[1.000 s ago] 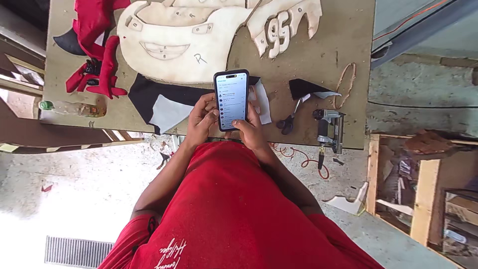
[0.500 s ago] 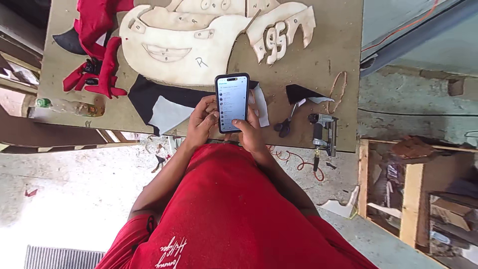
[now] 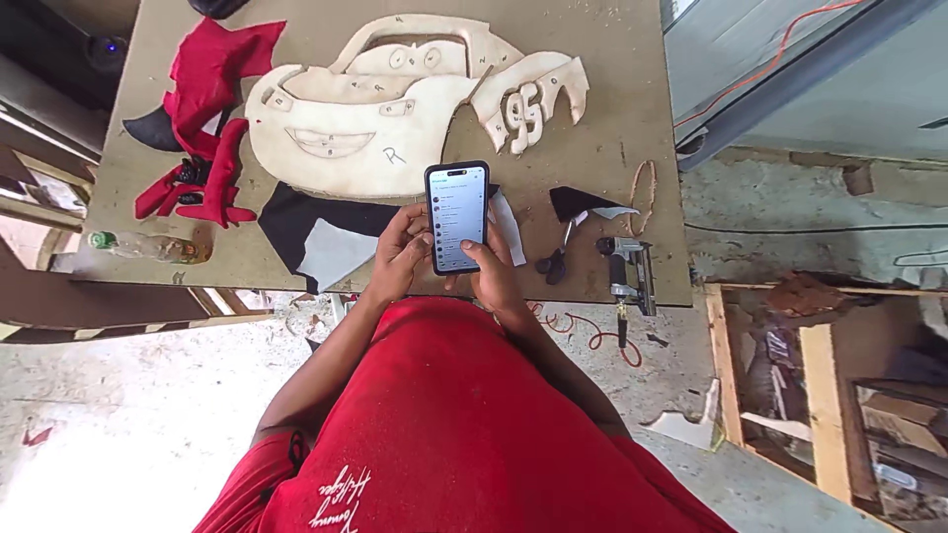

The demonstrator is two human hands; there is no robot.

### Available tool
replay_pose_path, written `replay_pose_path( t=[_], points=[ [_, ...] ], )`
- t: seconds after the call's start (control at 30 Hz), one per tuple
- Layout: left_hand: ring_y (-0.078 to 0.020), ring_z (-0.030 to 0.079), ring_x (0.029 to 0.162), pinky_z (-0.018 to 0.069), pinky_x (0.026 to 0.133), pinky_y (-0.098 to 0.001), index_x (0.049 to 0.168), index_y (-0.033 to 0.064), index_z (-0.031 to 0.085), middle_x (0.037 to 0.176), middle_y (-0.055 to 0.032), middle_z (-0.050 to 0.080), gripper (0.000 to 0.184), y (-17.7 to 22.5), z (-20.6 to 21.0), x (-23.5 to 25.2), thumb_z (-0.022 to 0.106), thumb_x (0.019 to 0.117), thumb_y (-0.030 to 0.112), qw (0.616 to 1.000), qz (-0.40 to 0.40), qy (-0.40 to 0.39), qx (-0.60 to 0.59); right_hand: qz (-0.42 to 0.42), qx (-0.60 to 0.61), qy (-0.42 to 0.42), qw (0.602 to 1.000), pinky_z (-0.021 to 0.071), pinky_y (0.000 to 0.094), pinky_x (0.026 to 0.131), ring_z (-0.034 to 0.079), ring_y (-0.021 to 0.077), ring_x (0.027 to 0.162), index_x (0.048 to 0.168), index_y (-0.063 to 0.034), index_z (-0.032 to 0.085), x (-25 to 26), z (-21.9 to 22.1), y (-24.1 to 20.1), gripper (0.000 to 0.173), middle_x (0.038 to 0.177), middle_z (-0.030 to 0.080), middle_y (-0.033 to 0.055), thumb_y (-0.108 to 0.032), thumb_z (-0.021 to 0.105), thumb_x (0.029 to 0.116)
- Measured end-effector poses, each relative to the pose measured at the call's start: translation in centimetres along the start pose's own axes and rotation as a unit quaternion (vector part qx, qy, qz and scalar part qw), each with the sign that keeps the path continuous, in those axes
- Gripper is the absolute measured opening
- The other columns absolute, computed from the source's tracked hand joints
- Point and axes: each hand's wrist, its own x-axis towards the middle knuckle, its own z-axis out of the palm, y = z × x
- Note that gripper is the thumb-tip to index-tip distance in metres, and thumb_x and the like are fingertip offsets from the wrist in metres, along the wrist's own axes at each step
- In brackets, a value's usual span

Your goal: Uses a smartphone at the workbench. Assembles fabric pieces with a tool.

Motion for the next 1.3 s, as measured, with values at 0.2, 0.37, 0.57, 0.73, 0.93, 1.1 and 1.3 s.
replay_pose_path(
  t=[0.2,0.37,0.57,0.73,0.93,1.1,1.3],
  points=[
    [-0.0142,0.069,0.093,0.0594,0.080,-0.0321,0.134,-0.0006,0.051,0.110,-0.0088,0.070,0.032,0.4,-0.3,0.5,0.049,0.1033,0.008,1.000,0.010,-0.016,0.019,-0.008,-0.008,0.049,0.999,0.0622,0.0383,0.053,0.073,0.0278,0.077,0.136,0.0020,0.049,0.8,0.4,0.0,0.038,0.107,0.070,0.0200,-0.023,0.038,0.1097],
    [-0.0179,0.070,0.096,0.0604,0.085,-0.0377,0.136,-0.0023,0.049,0.109,-0.0102,0.071,0.035,0.7,-1.2,1.5,0.048,0.1040,0.011,1.000,0.009,-0.023,0.016,-0.015,0.056,-0.001,0.998,0.0620,0.0385,0.055,0.073,0.0285,0.082,0.140,-0.0009,0.043,1.5,0.1,0.4,0.049,0.114,0.069,0.0199,-0.035,0.041,0.1053],
    [-0.0172,0.070,0.097,0.0607,0.084,-0.0356,0.146,-0.0031,0.043,0.112,-0.0103,0.072,0.047,0.8,-1.8,2.8,0.047,0.1071,0.023,0.999,0.014,-0.048,-0.004,-0.041,0.015,-0.081,0.996,0.0654,0.0495,0.070,0.072,0.0353,0.098,0.146,0.0007,0.031,2.0,0.1,-0.5,0.058,0.125,0.064,0.0213,-0.001,0.056,0.0938],
    [-0.0229,0.072,0.104,0.0608,0.093,-0.0416,0.161,0.0025,0.015,0.124,-0.0163,0.069,0.068,1.2,-2.0,3.9,0.050,0.1050,0.019,0.996,0.007,-0.086,-0.014,-0.032,0.002,-0.084,0.996,0.0659,0.0514,0.076,0.072,0.0355,0.102,0.148,-0.0003,0.026,2.6,0.3,-1.2,0.073,0.128,0.062,0.0201,0.005,0.065,0.0864],
    [-0.0220,0.072,0.100,0.0608,0.090,-0.0412,0.164,0.0073,0.006,0.120,-0.0160,0.070,0.083,1.0,-3.4,4.8,0.056,0.1009,0.027,0.992,0.021,-0.116,0.041,-0.014,-0.024,-0.057,0.998,0.0662,0.0507,0.077,0.072,0.0338,0.101,0.147,-0.0031,0.030,3.5,0.5,-1.4,0.073,0.125,0.064,0.0180,0.006,0.067,0.0852],
    [-0.0228,0.071,0.103,0.0610,0.091,-0.0408,0.164,0.0074,0.006,0.125,-0.0172,0.069,0.087,0.9,-4.3,4.4,0.060,0.0981,0.026,0.992,0.020,-0.113,0.048,0.005,-0.041,-0.051,0.998,0.0665,0.0488,0.075,0.073,0.0326,0.097,0.145,-0.0026,0.032,3.9,1.0,-1.4,0.069,0.122,0.065,0.0180,0.006,0.065,0.0862],
    [-0.0217,0.070,0.107,0.0589,0.096,-0.0406,0.164,0.0074,0.005,0.123,-0.0153,0.069,0.091,0.7,-4.5,3.1,0.062,0.0961,0.027,0.994,0.033,-0.096,0.045,0.011,-0.020,-0.095,0.995,0.0656,0.0500,0.078,0.072,0.0325,0.104,0.147,-0.0058,0.032,3.6,0.8,-0.9,0.069,0.127,0.064,0.0168,-0.001,0.068,0.0884]
  ],
)
